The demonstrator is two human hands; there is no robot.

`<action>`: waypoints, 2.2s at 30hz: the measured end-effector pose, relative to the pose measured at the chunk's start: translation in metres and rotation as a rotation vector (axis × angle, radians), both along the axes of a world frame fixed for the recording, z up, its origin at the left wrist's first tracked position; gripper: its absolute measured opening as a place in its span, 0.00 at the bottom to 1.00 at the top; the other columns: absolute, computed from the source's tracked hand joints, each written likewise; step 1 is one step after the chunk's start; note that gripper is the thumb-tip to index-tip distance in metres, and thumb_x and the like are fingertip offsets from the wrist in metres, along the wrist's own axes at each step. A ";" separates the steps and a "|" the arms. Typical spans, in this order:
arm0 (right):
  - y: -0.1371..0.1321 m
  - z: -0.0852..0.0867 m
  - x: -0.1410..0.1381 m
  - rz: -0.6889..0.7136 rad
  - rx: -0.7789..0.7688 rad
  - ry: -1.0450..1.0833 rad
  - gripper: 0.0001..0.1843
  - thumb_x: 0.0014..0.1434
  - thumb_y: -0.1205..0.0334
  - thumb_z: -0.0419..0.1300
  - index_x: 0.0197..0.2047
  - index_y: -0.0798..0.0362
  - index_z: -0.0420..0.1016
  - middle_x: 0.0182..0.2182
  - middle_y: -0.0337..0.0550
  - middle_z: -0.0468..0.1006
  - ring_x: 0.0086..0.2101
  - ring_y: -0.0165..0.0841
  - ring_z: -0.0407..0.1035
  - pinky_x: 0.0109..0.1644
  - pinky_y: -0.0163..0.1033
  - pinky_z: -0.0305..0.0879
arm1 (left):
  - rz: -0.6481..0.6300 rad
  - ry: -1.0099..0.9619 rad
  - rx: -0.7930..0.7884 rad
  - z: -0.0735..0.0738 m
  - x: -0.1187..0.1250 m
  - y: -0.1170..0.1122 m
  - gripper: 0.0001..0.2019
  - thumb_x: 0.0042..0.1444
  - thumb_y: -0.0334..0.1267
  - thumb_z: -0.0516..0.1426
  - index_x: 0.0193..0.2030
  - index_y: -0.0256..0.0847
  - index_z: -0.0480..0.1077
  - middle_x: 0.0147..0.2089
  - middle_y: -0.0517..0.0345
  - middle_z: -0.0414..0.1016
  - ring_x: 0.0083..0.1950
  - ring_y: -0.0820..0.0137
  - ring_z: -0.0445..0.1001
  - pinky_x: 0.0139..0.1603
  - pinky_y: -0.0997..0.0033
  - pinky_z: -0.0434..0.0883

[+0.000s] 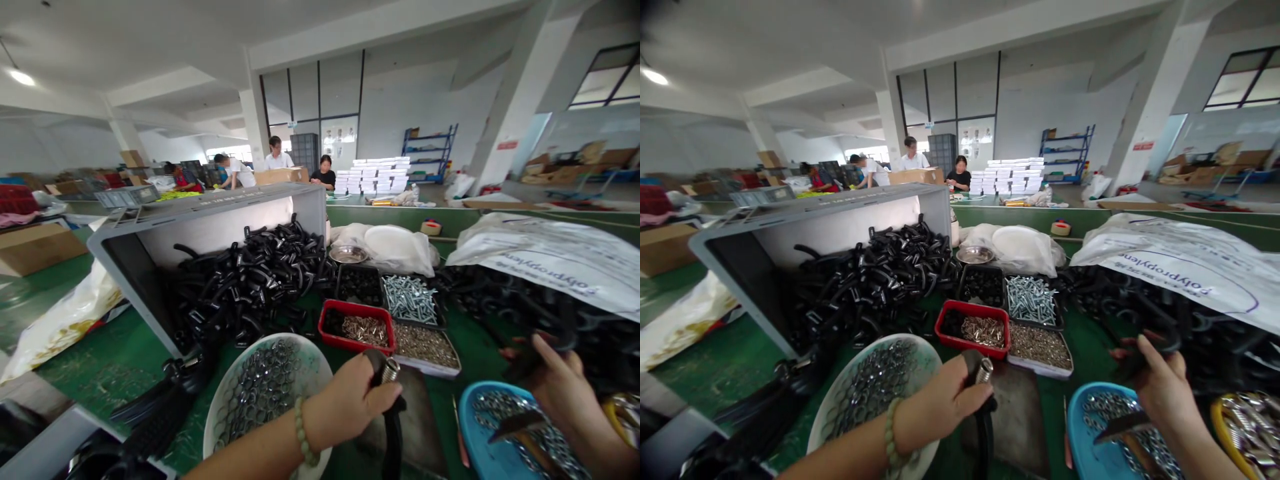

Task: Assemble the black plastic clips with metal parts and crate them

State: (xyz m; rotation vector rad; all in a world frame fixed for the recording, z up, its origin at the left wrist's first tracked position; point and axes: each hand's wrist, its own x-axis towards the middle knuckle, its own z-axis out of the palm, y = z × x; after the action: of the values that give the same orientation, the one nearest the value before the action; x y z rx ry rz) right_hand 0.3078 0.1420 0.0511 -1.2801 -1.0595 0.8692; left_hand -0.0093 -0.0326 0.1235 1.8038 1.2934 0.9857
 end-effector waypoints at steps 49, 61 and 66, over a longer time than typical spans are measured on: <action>-0.003 -0.005 -0.177 0.668 0.205 -1.416 0.14 0.61 0.59 0.53 0.39 0.58 0.76 0.44 0.56 0.75 0.49 0.45 0.61 0.50 0.48 0.54 | -0.103 0.748 0.189 -0.065 0.013 0.003 0.07 0.60 0.35 0.51 0.42 0.38 0.69 0.44 0.50 0.70 0.46 0.63 0.69 0.47 0.63 0.68; 0.013 -0.005 -0.193 0.705 0.302 -1.473 0.12 0.60 0.66 0.51 0.41 0.56 0.74 0.42 0.53 0.76 0.46 0.41 0.64 0.51 0.47 0.52 | 0.090 0.923 -0.005 -0.076 -0.039 0.161 0.09 0.57 0.35 0.54 0.43 0.37 0.72 0.46 0.46 0.75 0.48 0.62 0.73 0.51 0.67 0.66; -0.034 -0.008 -0.140 0.697 0.187 -1.097 0.13 0.61 0.66 0.50 0.48 0.55 0.68 0.40 0.44 0.77 0.37 0.31 0.70 0.41 0.35 0.62 | 0.074 0.889 -0.042 -0.099 -0.043 0.184 0.08 0.54 0.34 0.55 0.39 0.39 0.74 0.39 0.49 0.78 0.43 0.63 0.75 0.47 0.68 0.68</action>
State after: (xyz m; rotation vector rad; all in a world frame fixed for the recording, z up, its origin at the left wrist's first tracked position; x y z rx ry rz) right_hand 0.1673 0.1082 0.0433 -1.2192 -2.4905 0.4770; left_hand -0.0526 0.1513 0.0250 2.2638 1.8703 0.1368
